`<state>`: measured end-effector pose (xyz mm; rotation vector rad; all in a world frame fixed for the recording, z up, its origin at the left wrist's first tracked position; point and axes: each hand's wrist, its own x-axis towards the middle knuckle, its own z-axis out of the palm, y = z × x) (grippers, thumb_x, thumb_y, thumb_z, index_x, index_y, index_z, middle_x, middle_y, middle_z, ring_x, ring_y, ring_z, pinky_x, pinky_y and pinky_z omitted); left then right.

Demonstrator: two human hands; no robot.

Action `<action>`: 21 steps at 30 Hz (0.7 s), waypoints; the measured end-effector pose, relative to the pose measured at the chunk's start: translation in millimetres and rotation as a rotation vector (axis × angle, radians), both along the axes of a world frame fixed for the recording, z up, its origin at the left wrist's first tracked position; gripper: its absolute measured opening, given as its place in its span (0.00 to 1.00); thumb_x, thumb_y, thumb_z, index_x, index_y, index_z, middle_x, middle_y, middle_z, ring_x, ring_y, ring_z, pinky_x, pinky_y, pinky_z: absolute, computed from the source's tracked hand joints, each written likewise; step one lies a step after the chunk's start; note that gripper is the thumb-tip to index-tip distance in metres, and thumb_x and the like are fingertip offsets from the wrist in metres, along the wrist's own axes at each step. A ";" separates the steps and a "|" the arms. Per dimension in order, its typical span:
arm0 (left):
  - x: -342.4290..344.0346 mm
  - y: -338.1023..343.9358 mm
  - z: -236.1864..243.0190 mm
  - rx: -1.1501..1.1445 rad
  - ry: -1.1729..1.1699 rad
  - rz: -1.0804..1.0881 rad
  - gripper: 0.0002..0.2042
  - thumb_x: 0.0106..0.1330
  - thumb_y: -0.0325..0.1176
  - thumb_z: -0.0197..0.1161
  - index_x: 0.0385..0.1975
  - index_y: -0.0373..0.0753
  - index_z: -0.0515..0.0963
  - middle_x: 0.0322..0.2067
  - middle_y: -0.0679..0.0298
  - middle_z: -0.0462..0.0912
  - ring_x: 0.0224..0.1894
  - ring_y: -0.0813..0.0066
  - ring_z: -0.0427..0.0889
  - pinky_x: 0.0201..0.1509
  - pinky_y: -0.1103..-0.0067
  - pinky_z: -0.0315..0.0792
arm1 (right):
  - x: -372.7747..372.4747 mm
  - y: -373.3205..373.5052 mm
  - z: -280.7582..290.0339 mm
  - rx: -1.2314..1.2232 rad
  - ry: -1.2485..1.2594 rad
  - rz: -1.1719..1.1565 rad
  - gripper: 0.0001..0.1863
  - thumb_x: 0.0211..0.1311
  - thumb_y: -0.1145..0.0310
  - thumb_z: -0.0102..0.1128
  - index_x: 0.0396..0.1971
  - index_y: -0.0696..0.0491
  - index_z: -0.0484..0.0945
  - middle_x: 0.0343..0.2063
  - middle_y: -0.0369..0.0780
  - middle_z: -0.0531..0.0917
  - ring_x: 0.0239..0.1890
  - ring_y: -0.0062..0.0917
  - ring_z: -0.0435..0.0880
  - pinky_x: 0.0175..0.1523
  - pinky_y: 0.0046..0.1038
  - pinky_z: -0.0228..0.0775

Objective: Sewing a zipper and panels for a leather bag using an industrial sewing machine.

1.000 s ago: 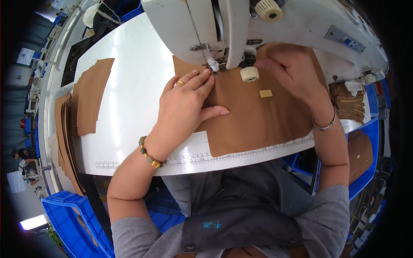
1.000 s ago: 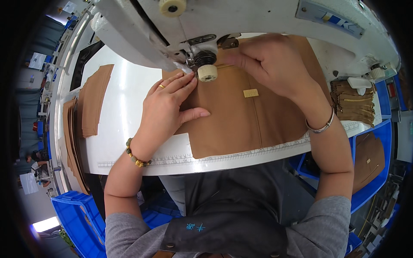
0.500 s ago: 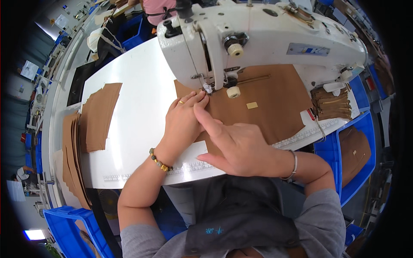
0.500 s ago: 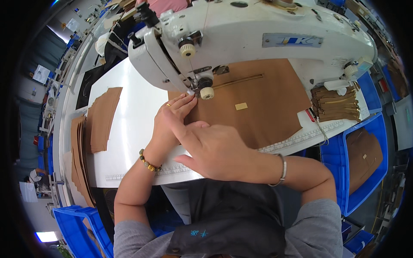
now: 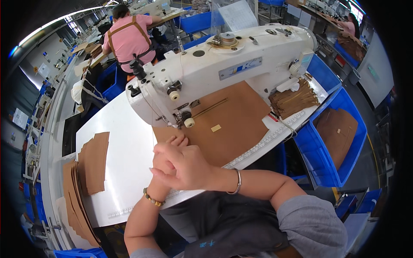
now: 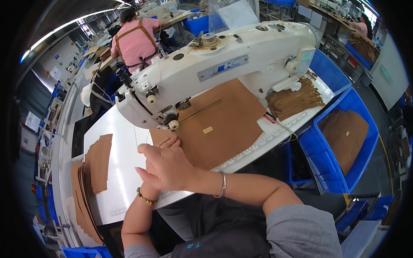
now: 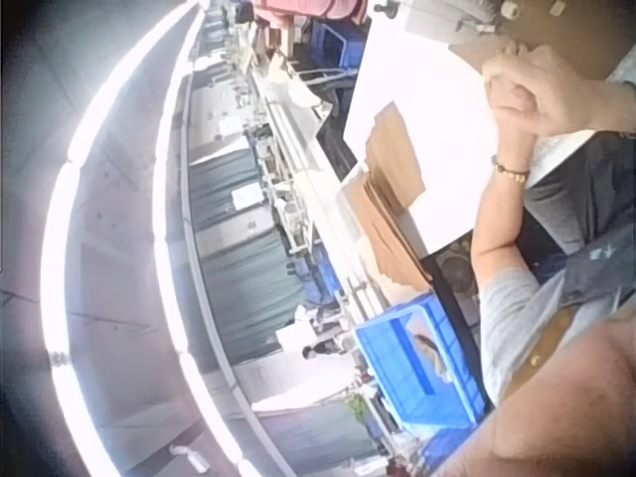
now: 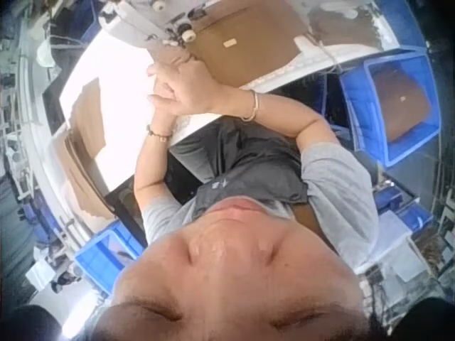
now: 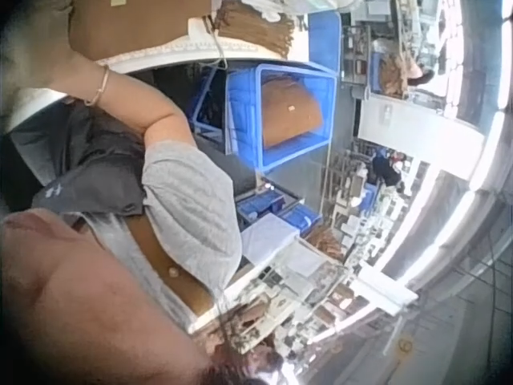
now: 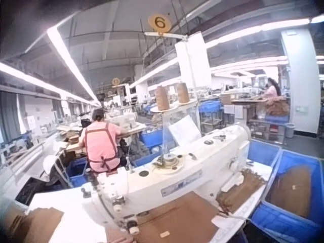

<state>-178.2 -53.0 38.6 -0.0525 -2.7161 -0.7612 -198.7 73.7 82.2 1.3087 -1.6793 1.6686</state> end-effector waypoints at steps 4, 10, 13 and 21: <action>14.7 11.6 0.0 0.007 -0.025 -0.014 0.19 0.69 0.40 0.63 0.55 0.39 0.84 0.55 0.57 0.87 0.59 0.58 0.84 0.63 0.61 0.76 | -4.6 14.4 12.0 0.130 -0.147 0.229 0.32 0.65 0.64 0.74 0.63 0.55 0.68 0.23 0.31 0.71 0.23 0.15 0.69 0.30 0.22 0.64; 35.1 28.3 5.1 0.001 -0.095 -0.035 0.18 0.68 0.38 0.64 0.54 0.38 0.85 0.53 0.56 0.88 0.56 0.58 0.86 0.61 0.61 0.78 | 11.2 23.2 9.1 0.150 -0.287 0.383 0.26 0.60 0.58 0.74 0.53 0.52 0.75 0.15 0.34 0.70 0.19 0.26 0.71 0.31 0.32 0.61; 26.8 30.3 10.2 0.001 -0.114 -0.004 0.17 0.67 0.37 0.64 0.53 0.37 0.85 0.52 0.55 0.89 0.54 0.58 0.87 0.60 0.61 0.79 | -0.3 40.2 -1.0 0.317 -0.128 0.212 0.21 0.61 0.57 0.75 0.49 0.51 0.80 0.15 0.35 0.73 0.19 0.29 0.73 0.31 0.34 0.61; 90.4 39.7 26.1 -0.449 -0.150 -0.147 0.16 0.64 0.26 0.61 0.52 0.38 0.86 0.54 0.54 0.88 0.56 0.53 0.87 0.62 0.62 0.79 | -38.8 117.2 15.5 0.318 -0.244 0.265 0.18 0.65 0.66 0.72 0.54 0.53 0.83 0.26 0.39 0.84 0.25 0.29 0.83 0.35 0.28 0.75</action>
